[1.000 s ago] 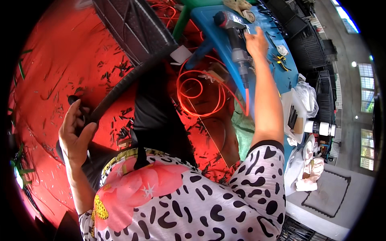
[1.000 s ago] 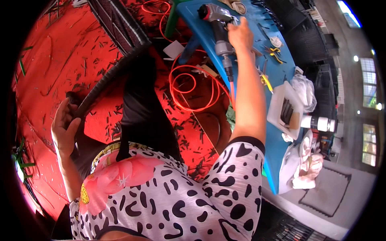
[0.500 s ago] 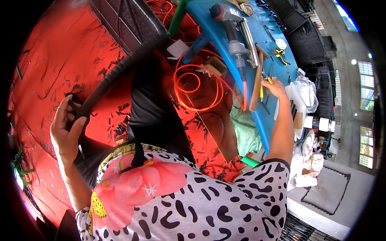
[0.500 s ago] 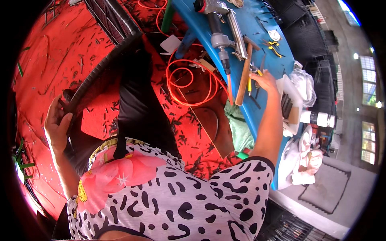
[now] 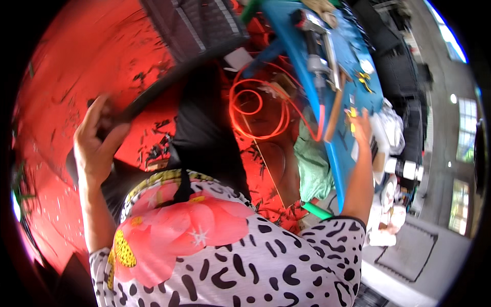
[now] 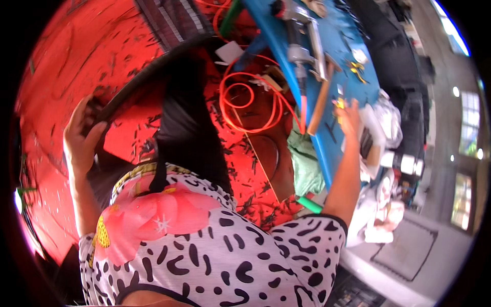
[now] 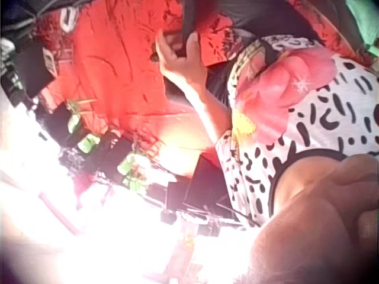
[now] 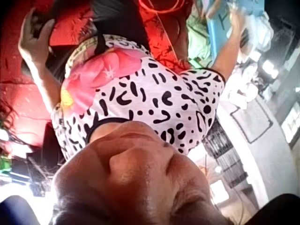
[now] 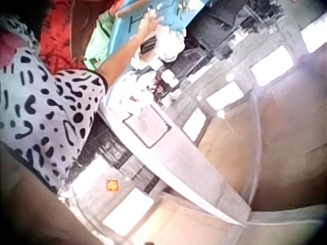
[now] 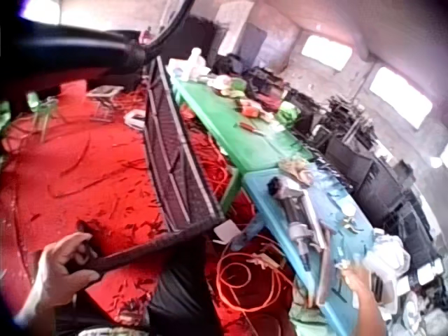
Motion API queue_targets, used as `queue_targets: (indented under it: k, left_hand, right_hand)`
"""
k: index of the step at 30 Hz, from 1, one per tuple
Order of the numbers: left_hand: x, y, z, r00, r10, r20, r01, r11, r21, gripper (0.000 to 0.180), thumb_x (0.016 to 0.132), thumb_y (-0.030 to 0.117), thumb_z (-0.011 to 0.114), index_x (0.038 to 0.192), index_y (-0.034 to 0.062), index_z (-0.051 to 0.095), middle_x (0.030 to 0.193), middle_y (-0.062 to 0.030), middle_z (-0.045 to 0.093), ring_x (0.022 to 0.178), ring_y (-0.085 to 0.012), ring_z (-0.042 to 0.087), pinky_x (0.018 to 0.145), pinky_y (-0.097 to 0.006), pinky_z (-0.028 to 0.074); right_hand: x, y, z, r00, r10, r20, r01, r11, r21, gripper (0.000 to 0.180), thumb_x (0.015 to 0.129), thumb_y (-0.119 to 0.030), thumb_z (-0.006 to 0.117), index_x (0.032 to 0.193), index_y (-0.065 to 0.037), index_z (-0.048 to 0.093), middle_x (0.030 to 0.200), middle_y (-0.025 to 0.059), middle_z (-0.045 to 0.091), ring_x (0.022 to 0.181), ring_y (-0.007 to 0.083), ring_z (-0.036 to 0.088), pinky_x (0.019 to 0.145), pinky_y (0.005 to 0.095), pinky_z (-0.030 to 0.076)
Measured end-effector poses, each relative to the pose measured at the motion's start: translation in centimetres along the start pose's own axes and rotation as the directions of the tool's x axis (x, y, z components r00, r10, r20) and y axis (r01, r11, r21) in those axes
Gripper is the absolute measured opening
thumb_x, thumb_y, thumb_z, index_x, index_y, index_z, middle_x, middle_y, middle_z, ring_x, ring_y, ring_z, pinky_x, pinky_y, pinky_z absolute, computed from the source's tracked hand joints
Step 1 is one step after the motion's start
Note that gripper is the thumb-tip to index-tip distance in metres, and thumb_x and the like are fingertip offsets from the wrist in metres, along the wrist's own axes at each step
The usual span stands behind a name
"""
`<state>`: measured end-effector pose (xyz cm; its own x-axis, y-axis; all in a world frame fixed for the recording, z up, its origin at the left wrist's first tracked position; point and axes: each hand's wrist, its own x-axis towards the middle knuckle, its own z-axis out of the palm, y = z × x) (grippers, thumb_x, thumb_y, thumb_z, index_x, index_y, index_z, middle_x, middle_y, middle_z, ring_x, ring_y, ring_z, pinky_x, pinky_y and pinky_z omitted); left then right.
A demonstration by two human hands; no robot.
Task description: The person assembles a black woven panel by weaving plastic strips into a frame, cutting the ends with pliers and a knife, and securing the material with a pneumatic staple gun.
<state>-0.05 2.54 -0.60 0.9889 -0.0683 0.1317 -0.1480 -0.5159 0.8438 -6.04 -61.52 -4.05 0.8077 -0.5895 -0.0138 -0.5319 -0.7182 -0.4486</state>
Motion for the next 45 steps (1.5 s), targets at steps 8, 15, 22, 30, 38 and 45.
queue_targets:
  k: [8,15,22,30,38,45]
  left_hand:
    - [1.1,0.6,0.3,0.967,0.253,0.03,-0.255,0.964,0.079,0.058,0.068,0.009,0.077,0.122,0.003,0.057,0.092,-0.0074,0.061,0.073,-0.0164,0.055,0.068,-0.027,0.048]
    - [1.4,0.6,0.0,0.941,0.338,-0.028,-0.333,0.936,0.118,0.064,0.066,0.002,0.076,0.126,0.0049,0.055,0.091,-0.0086,0.06,0.072,-0.0189,0.058,0.066,-0.028,0.049]
    - [1.7,0.8,0.3,0.905,0.424,-0.024,-0.422,0.904,0.076,0.063,0.065,-0.002,0.074,0.125,0.0067,0.056,0.097,-0.0108,0.06,0.081,-0.0216,0.061,0.072,-0.031,0.052]
    - [1.2,0.6,0.3,0.895,0.446,-0.012,-0.444,0.893,0.076,0.061,0.063,-0.004,0.072,0.121,0.0066,0.059,0.102,-0.0122,0.06,0.085,-0.0261,0.063,0.073,-0.033,0.053]
    - [0.9,0.4,0.7,0.861,0.509,-0.01,-0.508,0.859,0.062,0.055,0.064,-0.003,0.072,0.118,0.0049,0.061,0.104,-0.0123,0.06,0.087,-0.026,0.063,0.073,-0.033,0.053]
    - [0.6,0.8,1.1,0.891,0.454,-0.025,-0.454,0.891,0.022,0.07,0.061,-0.003,0.075,0.127,0.0041,0.053,0.108,-0.0128,0.061,0.086,-0.0248,0.063,0.074,-0.032,0.052]
  right_hand:
    - [0.8,-4.9,-3.3,0.995,0.03,-0.096,0.053,0.659,0.75,0.056,0.085,-0.032,0.064,0.129,-0.003,0.046,0.12,0.0125,0.054,0.112,0.03,0.053,0.089,0.0422,0.045]
    - [-10.0,-31.3,3.4,0.323,-0.945,0.061,0.917,0.328,0.226,0.065,0.059,-0.007,0.061,0.123,0.003,0.052,0.122,0.0179,0.055,0.114,0.0332,0.052,0.1,0.041,0.04]
    - [-12.4,-38.8,7.5,-0.075,-0.985,0.159,0.991,-0.056,0.119,0.049,0.055,-0.008,0.071,0.102,0.0,0.058,0.094,0.0125,0.056,0.086,0.0307,0.056,0.077,0.0388,0.048]
    - [-12.1,-40.0,8.2,-0.168,-0.965,0.201,0.981,-0.143,0.132,0.05,0.054,-0.01,0.074,0.1,-0.002,0.06,0.092,0.0094,0.056,0.085,0.0274,0.056,0.074,0.0367,0.048]
    - [-11.1,-41.0,8.7,-0.31,-0.915,0.258,0.95,-0.31,0.043,0.061,0.048,-0.006,0.078,0.105,-0.007,0.06,0.084,0.0063,0.049,0.08,0.0247,0.053,0.066,0.0363,0.046]
    - [-10.7,-38.5,9.9,-0.234,-0.943,0.236,0.972,-0.219,0.089,0.055,0.05,-0.004,0.078,0.102,-0.006,0.059,0.082,0.0066,0.051,0.076,0.0253,0.055,0.065,0.0362,0.047]
